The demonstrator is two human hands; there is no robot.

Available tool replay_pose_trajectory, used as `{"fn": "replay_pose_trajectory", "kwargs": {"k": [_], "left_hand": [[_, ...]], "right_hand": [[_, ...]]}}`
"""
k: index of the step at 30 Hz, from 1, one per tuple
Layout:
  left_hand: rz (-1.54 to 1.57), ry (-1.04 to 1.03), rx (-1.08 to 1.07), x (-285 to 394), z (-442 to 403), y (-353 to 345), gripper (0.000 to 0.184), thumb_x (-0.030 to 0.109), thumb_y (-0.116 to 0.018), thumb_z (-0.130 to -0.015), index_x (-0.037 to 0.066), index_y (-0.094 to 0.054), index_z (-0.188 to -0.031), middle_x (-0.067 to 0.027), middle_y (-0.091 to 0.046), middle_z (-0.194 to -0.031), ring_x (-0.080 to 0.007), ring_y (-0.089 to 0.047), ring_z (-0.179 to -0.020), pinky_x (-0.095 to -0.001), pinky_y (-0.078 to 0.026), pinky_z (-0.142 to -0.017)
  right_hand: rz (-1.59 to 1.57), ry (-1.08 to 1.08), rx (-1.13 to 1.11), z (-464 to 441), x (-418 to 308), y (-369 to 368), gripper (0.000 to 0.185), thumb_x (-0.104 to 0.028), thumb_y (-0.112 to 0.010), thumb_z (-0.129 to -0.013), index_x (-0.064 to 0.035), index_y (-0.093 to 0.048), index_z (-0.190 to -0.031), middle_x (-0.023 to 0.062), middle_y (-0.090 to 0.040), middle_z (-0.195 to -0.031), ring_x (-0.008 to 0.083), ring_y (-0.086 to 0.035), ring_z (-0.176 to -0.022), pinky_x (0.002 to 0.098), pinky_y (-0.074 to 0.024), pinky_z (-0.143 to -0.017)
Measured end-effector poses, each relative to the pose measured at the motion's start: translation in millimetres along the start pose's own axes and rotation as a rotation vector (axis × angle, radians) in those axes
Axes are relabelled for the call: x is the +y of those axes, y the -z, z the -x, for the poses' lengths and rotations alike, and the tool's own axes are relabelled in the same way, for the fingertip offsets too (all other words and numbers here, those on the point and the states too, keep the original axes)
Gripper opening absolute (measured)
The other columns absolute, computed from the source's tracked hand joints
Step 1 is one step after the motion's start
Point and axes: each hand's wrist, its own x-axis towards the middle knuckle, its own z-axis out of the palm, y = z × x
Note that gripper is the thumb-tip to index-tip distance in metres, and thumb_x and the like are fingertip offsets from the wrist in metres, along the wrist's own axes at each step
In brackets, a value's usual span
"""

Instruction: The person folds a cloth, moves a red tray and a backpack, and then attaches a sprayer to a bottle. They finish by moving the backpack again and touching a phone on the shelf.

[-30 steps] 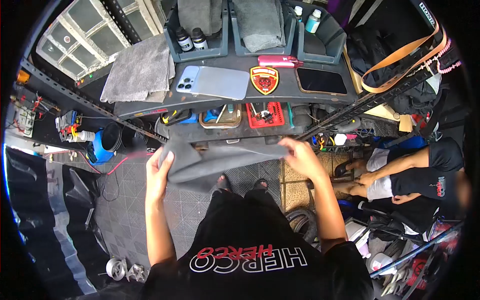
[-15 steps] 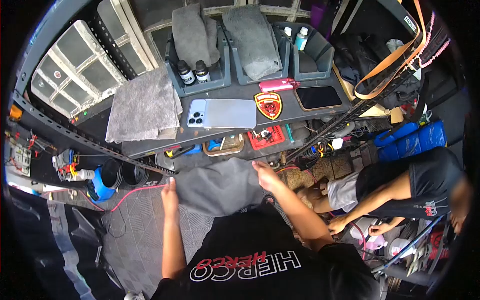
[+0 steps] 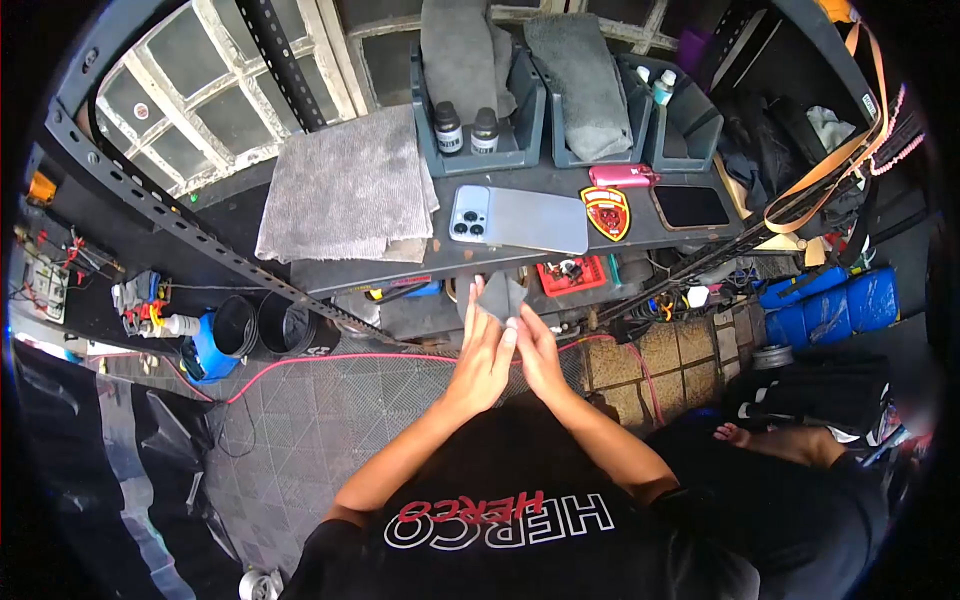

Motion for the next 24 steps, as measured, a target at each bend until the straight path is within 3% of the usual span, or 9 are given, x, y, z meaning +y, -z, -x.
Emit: {"fn": "replay_pose_trajectory", "kwargs": {"k": [4, 8, 9, 11, 13, 18, 21, 23, 24], "left_hand": [[-0.039, 0.028, -0.074, 17, -9, 18, 0.044, 0.023, -0.052, -0.107, -0.015, -0.054, -0.129, -0.0411, -0.045, -0.145, -0.0573, -0.036, -0.142, -0.0500, -0.032, -0.120], [0.237, 0.192, 0.028, 23, -17, 22, 0.032, 0.021, -0.057, -0.105, -0.010, -0.063, -0.100, -0.0311, -0.067, -0.105, -0.0490, -0.064, -0.097, -0.0483, -0.052, -0.089], [0.176, 0.318, -0.027, 16, -13, 21, 0.033, 0.022, -0.057, -0.106, -0.007, -0.060, -0.090, -0.0158, -0.066, -0.081, -0.0302, -0.057, -0.065, -0.0418, -0.047, -0.066], [0.324, 0.411, 0.143, -6, -7, 7, 0.037, 0.023, -0.057, -0.107, -0.006, -0.057, -0.085, -0.0061, -0.056, -0.071, -0.0187, -0.047, -0.062, -0.0367, -0.041, -0.060], [0.475, 0.485, 0.309, -3, -10, 8, 0.041, 0.026, -0.054, -0.110, -0.003, -0.055, -0.080, 0.0055, -0.043, -0.066, -0.0053, -0.038, -0.067, -0.0296, -0.035, -0.056], [0.474, 0.447, 0.352, 4, -12, 7, 0.042, 0.028, -0.051, -0.111, 0.001, -0.054, -0.079, 0.0081, -0.039, -0.069, -0.0051, -0.033, -0.067, -0.0283, -0.031, -0.056], [0.445, 0.344, 0.219, 15, -11, -3, 0.040, 0.028, -0.051, -0.111, -0.002, -0.054, -0.084, 0.0049, -0.038, -0.071, -0.0071, -0.034, -0.069, -0.0295, -0.035, -0.056], [0.358, 0.278, 0.093, 28, -8, -7, 0.030, 0.023, -0.050, -0.110, -0.003, -0.062, -0.116, -0.0124, -0.063, -0.079, -0.0190, -0.060, -0.071, -0.0358, -0.049, -0.064], [0.290, 0.245, 0.086, 43, -10, -5, 0.034, 0.021, -0.050, -0.109, -0.002, -0.062, -0.131, -0.0219, -0.071, -0.089, -0.0260, -0.070, -0.076, -0.0388, -0.053, -0.068]], "right_hand": [[0.055, -0.061, 0.072, -4, -18, 3, 0.032, -0.019, -0.060, -0.107, 0.0036, -0.062, -0.130, 0.0052, -0.071, -0.108, 0.0058, -0.061, -0.096, 0.0240, -0.0504, -0.082], [-0.041, -0.101, 0.080, -9, -12, 9, 0.019, -0.019, -0.063, -0.105, -0.0007, -0.068, -0.108, -0.0042, -0.065, -0.078, -0.0001, -0.052, -0.067, 0.0209, -0.0406, -0.057], [-0.017, -0.088, 0.100, -8, 8, 15, 0.018, -0.019, -0.064, -0.105, -0.0017, -0.067, -0.103, -0.0053, -0.063, -0.074, -0.0011, -0.049, -0.064, 0.0208, -0.0375, -0.054], [0.077, -0.078, 0.171, -4, 3, 14, 0.024, -0.019, -0.066, -0.104, -0.0044, -0.062, -0.085, -0.0083, -0.050, -0.063, -0.0019, -0.039, -0.059, 0.0235, -0.0292, -0.048], [0.140, -0.095, 0.220, -1, 3, 24, 0.020, -0.017, -0.064, -0.105, -0.0024, -0.067, -0.091, -0.0098, -0.053, -0.067, -0.0025, -0.040, -0.060, 0.0216, -0.0289, -0.049], [0.334, 0.051, 0.348, 1, -28, 28, 0.025, -0.016, -0.062, -0.106, 0.0012, -0.065, -0.087, -0.0117, -0.048, -0.066, -0.0016, -0.037, -0.061, 0.0221, -0.0270, -0.050], [0.620, 0.172, 0.169, 11, -46, 18, 0.022, -0.011, -0.063, -0.102, 0.0018, -0.068, -0.119, 0.0098, -0.069, -0.092, 0.0168, -0.062, -0.076, 0.0311, -0.0504, -0.065], [0.654, 0.367, 0.097, 10, -36, 15, 0.038, -0.008, -0.062, -0.099, -0.0036, -0.063, -0.137, 0.0208, -0.065, -0.133, 0.0385, -0.071, -0.104, 0.0421, -0.0593, -0.079], [0.662, 0.323, 0.111, 11, -40, 16, 0.039, -0.008, -0.062, -0.099, -0.0046, -0.062, -0.138, 0.0216, -0.067, -0.130, 0.0383, -0.072, -0.103, 0.0417, -0.0592, -0.078]]}}
